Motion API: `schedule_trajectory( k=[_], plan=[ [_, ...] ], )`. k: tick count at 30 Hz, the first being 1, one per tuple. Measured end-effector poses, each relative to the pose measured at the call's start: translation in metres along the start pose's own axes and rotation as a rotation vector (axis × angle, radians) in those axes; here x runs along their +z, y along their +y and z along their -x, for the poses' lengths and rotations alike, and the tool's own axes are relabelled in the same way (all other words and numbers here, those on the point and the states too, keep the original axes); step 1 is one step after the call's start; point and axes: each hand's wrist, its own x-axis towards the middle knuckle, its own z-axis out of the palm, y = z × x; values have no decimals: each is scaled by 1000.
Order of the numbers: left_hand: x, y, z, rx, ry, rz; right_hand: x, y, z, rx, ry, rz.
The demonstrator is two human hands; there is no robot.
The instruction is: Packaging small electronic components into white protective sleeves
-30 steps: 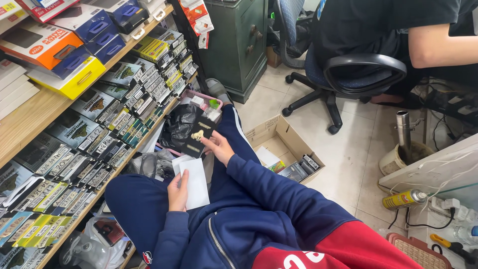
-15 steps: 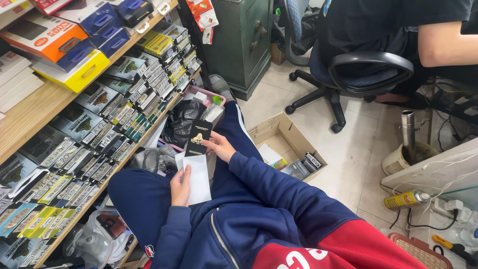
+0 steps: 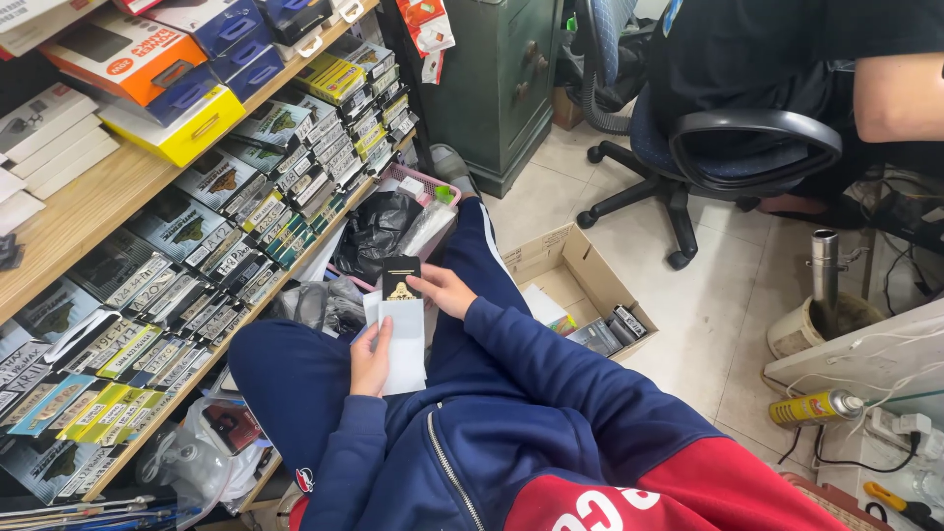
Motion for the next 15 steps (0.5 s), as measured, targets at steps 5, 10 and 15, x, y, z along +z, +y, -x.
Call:
schedule_trajectory(
  k=[5, 10, 15],
  plan=[
    [0, -8, -3, -28, -8, 11, -4, -13, 6, -75, -12, 13],
    [-3, -20, -10, -7, 12, 14, 6, -31, 19, -61, -100, 86],
    [-3, -11, -6, -45, 0, 42, 13, -42, 28, -62, -126, 100]
  ],
)
